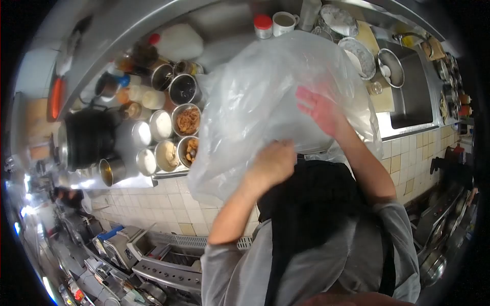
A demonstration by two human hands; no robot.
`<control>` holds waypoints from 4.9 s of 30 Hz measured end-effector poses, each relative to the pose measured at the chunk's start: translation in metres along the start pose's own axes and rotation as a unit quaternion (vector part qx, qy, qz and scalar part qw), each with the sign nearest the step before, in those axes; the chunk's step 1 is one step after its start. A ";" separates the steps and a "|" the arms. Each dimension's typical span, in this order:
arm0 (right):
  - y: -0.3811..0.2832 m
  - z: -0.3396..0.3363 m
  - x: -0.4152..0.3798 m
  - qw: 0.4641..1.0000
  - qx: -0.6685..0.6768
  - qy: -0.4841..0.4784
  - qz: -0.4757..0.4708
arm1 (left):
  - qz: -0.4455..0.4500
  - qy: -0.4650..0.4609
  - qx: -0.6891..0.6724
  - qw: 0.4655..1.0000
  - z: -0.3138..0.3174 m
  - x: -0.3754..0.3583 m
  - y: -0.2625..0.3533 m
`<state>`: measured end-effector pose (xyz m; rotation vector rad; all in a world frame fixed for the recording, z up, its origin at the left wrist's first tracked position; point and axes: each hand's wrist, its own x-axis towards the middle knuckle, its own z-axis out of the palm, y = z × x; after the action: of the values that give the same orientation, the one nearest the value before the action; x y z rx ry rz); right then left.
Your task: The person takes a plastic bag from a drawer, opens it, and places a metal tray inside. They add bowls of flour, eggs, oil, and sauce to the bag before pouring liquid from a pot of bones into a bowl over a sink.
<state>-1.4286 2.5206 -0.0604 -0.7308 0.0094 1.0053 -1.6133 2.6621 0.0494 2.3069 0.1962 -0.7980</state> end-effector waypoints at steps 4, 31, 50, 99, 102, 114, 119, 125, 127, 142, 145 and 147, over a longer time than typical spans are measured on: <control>-0.004 0.012 -0.056 0.923 -0.338 -0.016 0.181 | 0.037 0.119 0.098 0.987 -0.043 0.112 -0.179; -0.126 -0.119 -0.053 0.923 -0.200 0.312 -0.105 | -0.110 0.088 0.239 0.961 -0.039 0.007 -0.038; -0.133 -0.074 -0.021 0.918 -0.209 0.273 -0.197 | 0.095 0.232 -0.204 0.946 -0.054 -0.032 -0.030; 0.057 0.042 -0.002 0.883 -0.398 -0.192 0.158 | -0.085 -0.078 0.253 0.960 -0.120 -0.016 -0.037; 0.005 -0.009 -0.059 0.842 -0.473 -0.208 0.157 | 0.096 -0.184 0.164 0.964 -0.091 -0.037 0.014; -0.159 -0.127 -0.211 0.917 -0.181 0.323 -0.146 | 0.176 0.409 0.162 0.881 -0.158 0.144 0.183; -0.195 -0.153 -0.164 0.877 -0.183 0.392 -0.209 | -0.041 0.305 0.183 0.934 -0.171 0.300 0.163; -0.231 -0.171 -0.112 0.863 -0.195 0.427 -0.187 | -0.114 0.253 0.114 0.954 -0.160 0.351 0.142; -0.241 -0.173 -0.097 0.862 -0.212 0.434 -0.153 | -0.082 0.253 0.125 0.956 -0.154 0.362 0.129; -0.264 -0.219 -0.056 0.863 -0.266 0.394 -0.170 | 0.195 0.441 0.079 0.872 -0.163 0.354 0.128; -0.270 -0.210 -0.069 0.856 -0.251 0.404 -0.204 | 0.179 0.423 0.073 0.885 -0.177 0.308 0.151; -0.276 -0.212 -0.087 0.853 -0.256 0.402 -0.213 | 0.151 0.398 0.058 0.903 -0.181 0.272 0.165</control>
<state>-1.1979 2.2462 -0.0410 -1.5347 0.3048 0.2060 -1.2497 2.6345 0.0845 2.5677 0.1394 0.3288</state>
